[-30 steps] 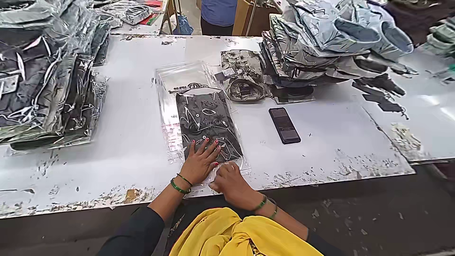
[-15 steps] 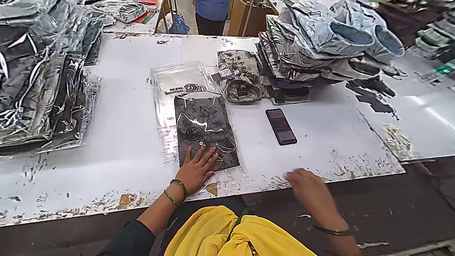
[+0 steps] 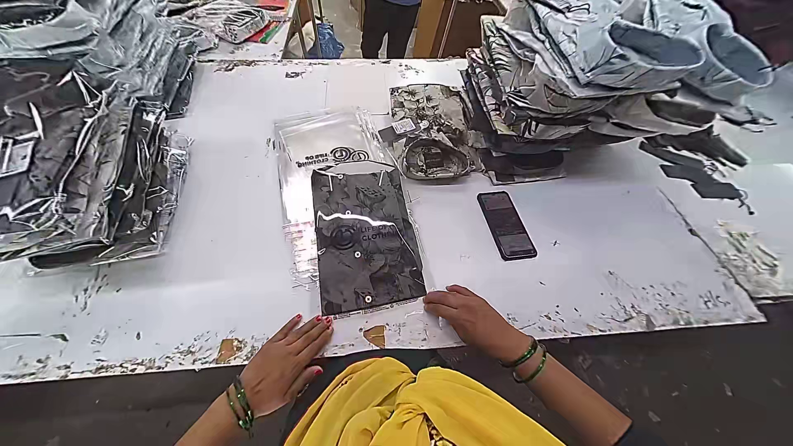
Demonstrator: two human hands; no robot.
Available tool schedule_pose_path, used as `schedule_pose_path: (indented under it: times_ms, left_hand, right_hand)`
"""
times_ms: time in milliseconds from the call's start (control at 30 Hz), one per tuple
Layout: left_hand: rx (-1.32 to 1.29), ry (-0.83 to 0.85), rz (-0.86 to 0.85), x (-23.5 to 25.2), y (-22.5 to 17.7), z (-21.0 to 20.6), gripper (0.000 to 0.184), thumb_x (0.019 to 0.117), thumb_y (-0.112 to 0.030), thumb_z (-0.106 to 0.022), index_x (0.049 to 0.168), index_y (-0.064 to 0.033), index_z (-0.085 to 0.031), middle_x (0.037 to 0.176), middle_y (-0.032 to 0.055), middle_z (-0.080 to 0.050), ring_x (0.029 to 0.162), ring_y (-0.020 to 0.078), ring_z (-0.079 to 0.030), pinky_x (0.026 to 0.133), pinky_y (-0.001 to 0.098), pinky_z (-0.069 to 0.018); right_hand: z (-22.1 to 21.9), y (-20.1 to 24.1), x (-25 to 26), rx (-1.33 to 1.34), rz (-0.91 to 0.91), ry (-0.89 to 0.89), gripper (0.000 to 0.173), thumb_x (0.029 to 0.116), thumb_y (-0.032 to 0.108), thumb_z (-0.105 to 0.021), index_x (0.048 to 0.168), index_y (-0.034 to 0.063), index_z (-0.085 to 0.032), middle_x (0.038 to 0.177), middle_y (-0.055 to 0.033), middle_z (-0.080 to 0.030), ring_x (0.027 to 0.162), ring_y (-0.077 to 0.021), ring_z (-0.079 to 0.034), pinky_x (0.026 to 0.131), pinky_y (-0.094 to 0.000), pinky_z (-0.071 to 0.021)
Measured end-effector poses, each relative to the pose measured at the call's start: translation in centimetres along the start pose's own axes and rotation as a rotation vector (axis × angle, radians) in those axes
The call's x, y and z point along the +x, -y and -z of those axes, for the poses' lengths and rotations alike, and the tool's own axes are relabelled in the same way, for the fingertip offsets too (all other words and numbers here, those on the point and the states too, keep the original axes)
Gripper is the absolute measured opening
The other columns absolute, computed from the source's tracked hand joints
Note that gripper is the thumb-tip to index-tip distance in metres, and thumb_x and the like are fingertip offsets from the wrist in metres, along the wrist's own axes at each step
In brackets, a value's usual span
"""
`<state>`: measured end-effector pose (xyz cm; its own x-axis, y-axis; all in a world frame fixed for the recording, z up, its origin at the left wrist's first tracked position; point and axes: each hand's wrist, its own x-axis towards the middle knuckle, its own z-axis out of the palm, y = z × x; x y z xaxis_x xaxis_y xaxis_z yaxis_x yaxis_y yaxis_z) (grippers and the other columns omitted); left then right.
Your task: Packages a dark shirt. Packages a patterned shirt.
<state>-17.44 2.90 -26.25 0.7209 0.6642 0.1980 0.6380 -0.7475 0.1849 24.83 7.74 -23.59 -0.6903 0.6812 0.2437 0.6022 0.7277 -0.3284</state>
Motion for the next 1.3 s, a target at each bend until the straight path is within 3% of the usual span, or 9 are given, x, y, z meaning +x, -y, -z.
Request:
schedule_pose_path:
  times_ms: [200,300,433,633,800,900,1067,1167,1300]
  left_hand:
    - [-0.001,-0.107,0.051,0.9,0.1,0.1,0.065,0.1024,-0.059,-0.031,0.133,-0.0142,-0.065,0.135,0.0001,-0.069,0.128,0.0126,-0.062,0.108,0.0395,-0.0422]
    - [-0.097,-0.231,0.158,1.9,0.2,-0.2,0.050,0.1013,-0.047,-0.044,0.126,-0.0127,-0.070,0.116,0.0016,-0.077,0.096,0.0115,-0.073,0.091,0.0360,-0.0520]
    - [-0.423,-0.430,0.584,5.2,-0.4,-0.2,0.034,0.1003,-0.019,-0.050,0.096,0.0002,-0.077,0.084,0.0091,-0.077,0.075,0.0161,-0.075,0.073,0.0358,-0.0603]
    - [-0.644,-0.452,1.079,8.6,-1.3,0.8,0.023,0.0921,-0.013,-0.069,0.106,0.0040,-0.064,0.068,0.0019,-0.063,0.054,0.0056,-0.058,0.056,0.0257,-0.0515]
    - [-0.117,-0.477,0.916,8.4,-2.3,-0.5,0.033,0.0880,-0.022,-0.074,0.103,0.0065,-0.070,0.120,0.0308,-0.063,0.092,0.0448,-0.068,0.077,0.0597,-0.0549]
    - [-0.002,-0.479,0.780,7.2,-2.1,-1.7,0.035,0.0941,-0.034,-0.060,0.091,-0.0042,-0.078,0.121,0.0297,-0.067,0.112,0.0560,-0.061,0.090,0.0697,-0.0475]
    - [0.050,-0.496,0.694,6.6,-5.1,-2.1,0.088,0.0880,-0.075,-0.047,0.137,-0.0033,-0.062,0.146,0.0331,-0.050,0.137,0.0547,-0.045,0.105,0.0775,-0.0325]
    - [0.117,-0.631,0.532,9.8,-6.6,-0.5,0.053,0.0925,-0.048,-0.065,0.139,-0.0231,-0.058,0.145,0.0145,-0.057,0.140,0.0309,-0.050,0.112,0.0648,-0.0360]
    - [0.084,-0.939,0.405,12.5,-4.5,2.0,0.027,0.0962,-0.004,-0.058,0.115,-0.0119,-0.075,0.120,0.0135,-0.074,0.112,0.0251,-0.072,0.098,0.0383,-0.0567]
  right_hand:
    - [-0.8,-0.5,0.4,0.225,-0.152,-0.114,0.033,0.1059,0.026,-0.047,0.097,0.0069,-0.072,0.107,-0.0060,-0.076,0.097,-0.0196,-0.073,0.086,-0.0450,-0.0525]
    - [-1.4,0.2,1.7,0.357,-0.436,-0.226,0.041,0.1065,0.032,-0.043,0.098,0.0027,-0.071,0.088,-0.0092,-0.072,0.083,-0.0220,-0.069,0.080,-0.0461,-0.0500]
    - [-2.5,0.9,3.5,0.386,-0.612,-0.355,0.036,0.1032,0.025,-0.044,0.092,-0.0010,-0.067,0.082,-0.0113,-0.065,0.073,-0.0214,-0.064,0.069,-0.0429,-0.0499]
    - [-1.5,1.6,5.1,0.284,-0.730,-0.264,0.028,0.1005,0.016,-0.052,0.093,-0.0059,-0.068,0.090,-0.0189,-0.065,0.074,-0.0306,-0.065,0.068,-0.0477,-0.0526]
    - [-0.5,1.8,6.8,0.253,-0.874,-0.104,0.027,0.0994,0.012,-0.060,0.118,-0.0072,-0.065,0.120,-0.0263,-0.062,0.091,-0.0371,-0.069,0.080,-0.0488,-0.0573]
    - [1.3,0.3,7.4,0.453,-0.982,0.010,0.052,0.0976,0.011,-0.065,0.144,-0.0064,-0.049,0.126,-0.0276,-0.061,0.108,-0.0390,-0.064,0.094,-0.0514,-0.0515]
    - [4.9,-2.1,8.2,1.301,-0.894,0.093,0.033,0.0913,0.001,-0.059,0.124,0.0019,-0.052,0.063,0.0009,-0.063,0.043,-0.0034,-0.052,0.040,-0.0188,-0.0437]
    - [6.8,-0.6,9.4,1.706,-0.636,0.059,0.030,0.0887,0.015,-0.075,0.114,0.0138,-0.060,0.078,-0.0014,-0.074,0.054,-0.0033,-0.064,0.047,-0.0174,-0.0520]
    - [8.1,3.5,12.8,1.662,-0.404,0.021,0.024,0.0970,0.017,-0.068,0.120,0.0193,-0.063,0.087,0.0005,-0.077,0.066,-0.0072,-0.072,0.059,-0.0224,-0.0599]
